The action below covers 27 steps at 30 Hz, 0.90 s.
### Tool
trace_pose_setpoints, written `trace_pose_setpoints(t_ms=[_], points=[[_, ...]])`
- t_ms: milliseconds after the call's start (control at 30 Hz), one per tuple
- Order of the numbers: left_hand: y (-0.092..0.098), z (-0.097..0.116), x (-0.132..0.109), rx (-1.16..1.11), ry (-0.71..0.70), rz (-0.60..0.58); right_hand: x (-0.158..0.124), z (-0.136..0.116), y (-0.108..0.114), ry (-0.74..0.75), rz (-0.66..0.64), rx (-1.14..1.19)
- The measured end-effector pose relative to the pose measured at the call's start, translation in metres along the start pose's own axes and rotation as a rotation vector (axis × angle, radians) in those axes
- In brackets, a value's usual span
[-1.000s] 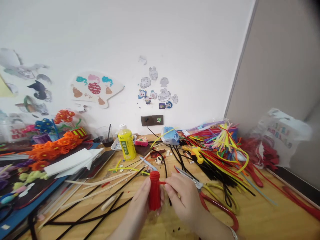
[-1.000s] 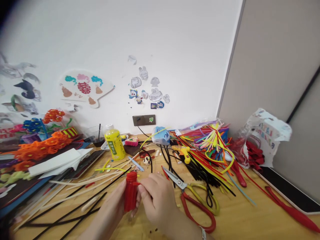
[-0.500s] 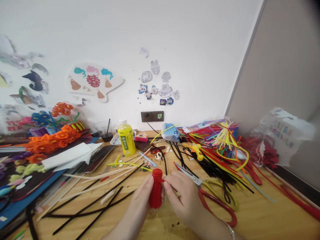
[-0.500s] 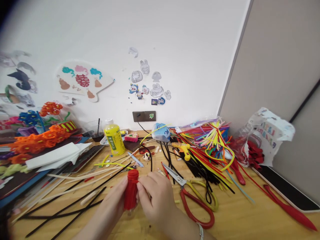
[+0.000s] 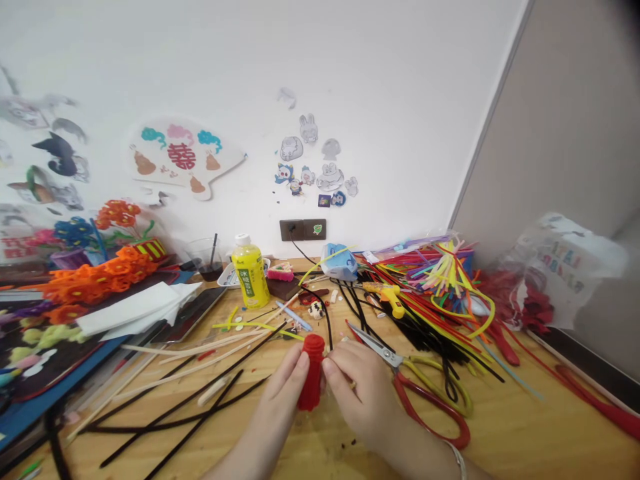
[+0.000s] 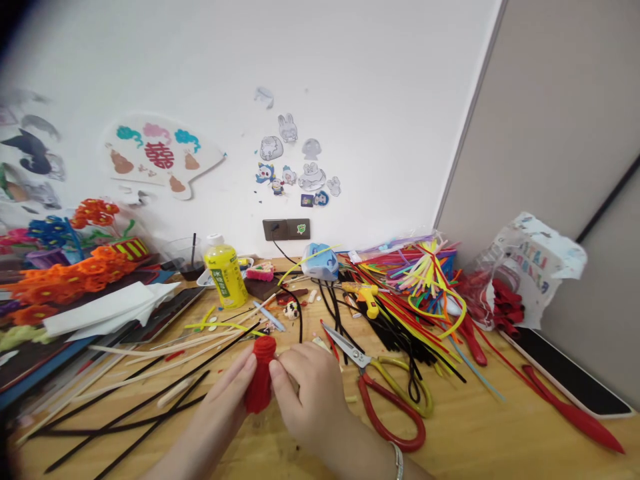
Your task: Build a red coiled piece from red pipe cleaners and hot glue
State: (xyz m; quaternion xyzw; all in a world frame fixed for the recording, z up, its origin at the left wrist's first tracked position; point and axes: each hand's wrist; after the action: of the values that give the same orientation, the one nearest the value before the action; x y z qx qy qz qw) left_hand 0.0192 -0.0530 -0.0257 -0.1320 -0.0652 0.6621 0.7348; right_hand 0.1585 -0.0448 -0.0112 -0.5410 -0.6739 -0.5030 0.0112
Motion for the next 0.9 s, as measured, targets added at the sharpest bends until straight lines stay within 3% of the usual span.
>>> trace_pose_setpoints(t_ms=[233, 533, 900], points=[[-0.005, 0.004, -0.001, 0.007, 0.012, 0.056, 0.003, -0.001, 0.002, -0.004, -0.063, 0.102], [-0.017, 0.020, -0.005, 0.099, -0.074, -0.077, 0.004, 0.002, 0.006, -0.037, -0.137, 0.217], [-0.011, 0.015, -0.004, 0.100, -0.073, -0.156, 0.002, 0.003, 0.006, -0.044, -0.153, 0.272]])
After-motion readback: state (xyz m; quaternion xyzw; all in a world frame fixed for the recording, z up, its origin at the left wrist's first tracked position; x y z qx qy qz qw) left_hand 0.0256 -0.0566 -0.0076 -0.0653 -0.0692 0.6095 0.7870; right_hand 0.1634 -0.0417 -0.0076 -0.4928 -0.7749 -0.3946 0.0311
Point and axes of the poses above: each hand's wrist, its own x-axis towards the middle knuckle, its own y-axis out of the back of the hand, z = x × y, and after that the axes turned 10 degrees about -z, right-handed
